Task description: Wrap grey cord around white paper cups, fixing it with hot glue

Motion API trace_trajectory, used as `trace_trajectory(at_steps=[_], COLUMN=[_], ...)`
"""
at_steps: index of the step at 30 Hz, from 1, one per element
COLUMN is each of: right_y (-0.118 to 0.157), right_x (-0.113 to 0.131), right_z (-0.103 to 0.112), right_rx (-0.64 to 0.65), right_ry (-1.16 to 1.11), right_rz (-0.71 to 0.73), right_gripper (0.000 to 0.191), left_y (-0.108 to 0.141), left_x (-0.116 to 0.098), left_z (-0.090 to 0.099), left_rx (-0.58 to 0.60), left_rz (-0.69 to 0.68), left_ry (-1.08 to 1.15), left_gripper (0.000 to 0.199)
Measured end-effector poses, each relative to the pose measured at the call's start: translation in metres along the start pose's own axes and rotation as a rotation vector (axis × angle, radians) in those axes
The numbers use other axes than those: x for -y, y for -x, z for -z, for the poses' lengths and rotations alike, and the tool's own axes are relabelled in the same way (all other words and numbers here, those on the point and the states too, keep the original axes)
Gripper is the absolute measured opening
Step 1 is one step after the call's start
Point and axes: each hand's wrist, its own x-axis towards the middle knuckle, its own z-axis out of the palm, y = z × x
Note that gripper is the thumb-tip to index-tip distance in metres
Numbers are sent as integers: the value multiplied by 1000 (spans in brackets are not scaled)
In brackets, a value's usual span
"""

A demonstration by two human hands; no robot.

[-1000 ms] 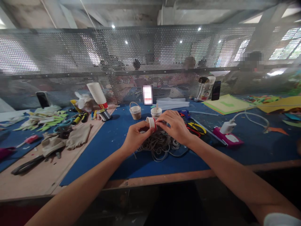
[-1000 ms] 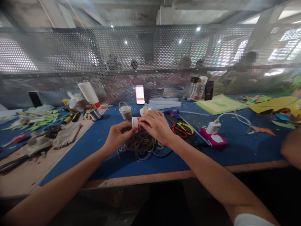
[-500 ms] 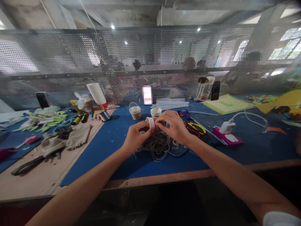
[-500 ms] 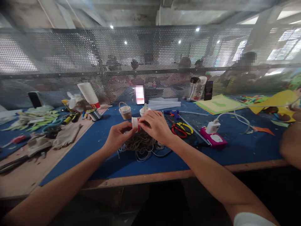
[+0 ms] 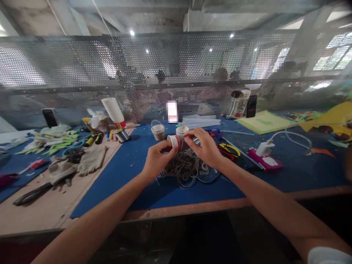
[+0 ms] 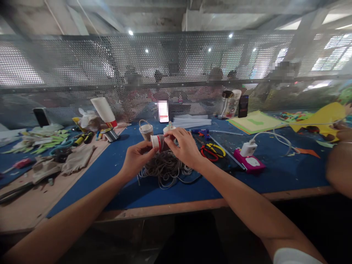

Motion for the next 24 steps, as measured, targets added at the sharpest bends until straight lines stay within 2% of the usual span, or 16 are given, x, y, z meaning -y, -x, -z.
trace_trajectory(at_steps=[3, 7, 16, 20, 24], right_y=[1, 1, 0, -6, -7], right_x=[-2, -4, -3, -33, -86], right_z=[0, -1, 4, 16, 40], right_rx=[28, 29, 2, -129, -211], right_ry=[66, 131, 135, 248, 454], right_rz=[55, 104, 112, -12, -299], right_gripper=[17, 9, 4, 13, 21], left_y=[-1, -1, -5, -8, -10], left_x=[1, 6, 11, 10, 10], left_z=[1, 2, 3, 5, 5], left_rx=[4, 6, -31, -64, -93], left_rz=[8, 17, 82, 134, 148], left_ry=[8, 37, 108, 122, 106], left_gripper=[15, 16, 19, 22, 25])
